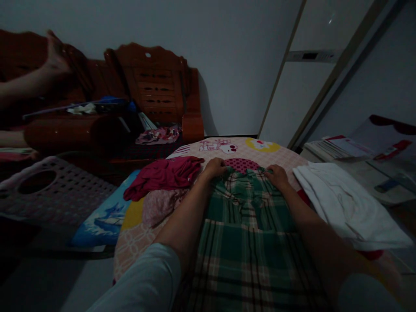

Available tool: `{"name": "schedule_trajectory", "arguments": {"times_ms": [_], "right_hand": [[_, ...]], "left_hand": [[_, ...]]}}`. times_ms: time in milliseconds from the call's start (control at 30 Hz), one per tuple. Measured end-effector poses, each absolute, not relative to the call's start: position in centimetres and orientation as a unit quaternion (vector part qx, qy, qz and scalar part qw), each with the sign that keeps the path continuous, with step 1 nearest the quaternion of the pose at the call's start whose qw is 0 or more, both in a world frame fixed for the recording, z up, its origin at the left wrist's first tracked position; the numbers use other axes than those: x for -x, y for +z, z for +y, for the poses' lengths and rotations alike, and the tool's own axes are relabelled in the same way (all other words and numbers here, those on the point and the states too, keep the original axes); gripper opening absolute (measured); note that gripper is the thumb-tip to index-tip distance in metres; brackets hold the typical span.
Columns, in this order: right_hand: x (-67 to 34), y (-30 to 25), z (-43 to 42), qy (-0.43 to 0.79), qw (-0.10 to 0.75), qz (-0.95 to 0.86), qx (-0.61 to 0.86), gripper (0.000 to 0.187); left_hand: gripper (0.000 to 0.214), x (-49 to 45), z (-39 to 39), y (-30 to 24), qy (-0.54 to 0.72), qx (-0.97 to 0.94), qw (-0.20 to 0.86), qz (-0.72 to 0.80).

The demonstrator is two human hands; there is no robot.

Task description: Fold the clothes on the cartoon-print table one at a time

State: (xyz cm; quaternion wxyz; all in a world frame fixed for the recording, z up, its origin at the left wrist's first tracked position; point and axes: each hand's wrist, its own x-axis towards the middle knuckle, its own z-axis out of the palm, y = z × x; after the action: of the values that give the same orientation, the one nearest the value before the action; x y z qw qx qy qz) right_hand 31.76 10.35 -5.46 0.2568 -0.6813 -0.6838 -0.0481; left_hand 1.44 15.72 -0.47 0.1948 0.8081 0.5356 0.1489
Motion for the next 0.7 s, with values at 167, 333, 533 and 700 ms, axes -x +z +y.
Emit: {"name": "schedule_trajectory", "arguments": {"times_ms": [167, 333, 533, 700], "right_hand": [[-32.0, -4.7, 8.7, -0.042, 0.401, -0.61, 0.682, 0.017], [-32.1, -3.2, 7.6, -0.059, 0.447, -0.567, 0.689, 0.018], [-31.8, -3.7, 8.0, -0.066, 0.422, -0.566, 0.705, 0.02], [-32.2, -4.4, 8.4, -0.08, 0.351, -0.585, 0.727, 0.024]], "left_hand": [[0.024, -1.6, 16.0, -0.1, 0.121, -0.821, 0.168, 0.533], [0.027, -1.1, 16.4, -0.6, 0.196, -0.771, 0.094, 0.599], [0.024, -1.4, 16.5, -1.9, 0.255, -0.753, 0.074, 0.601], [0.025, -1.8, 16.7, -2.1, 0.245, -0.766, 0.098, 0.587]]}}
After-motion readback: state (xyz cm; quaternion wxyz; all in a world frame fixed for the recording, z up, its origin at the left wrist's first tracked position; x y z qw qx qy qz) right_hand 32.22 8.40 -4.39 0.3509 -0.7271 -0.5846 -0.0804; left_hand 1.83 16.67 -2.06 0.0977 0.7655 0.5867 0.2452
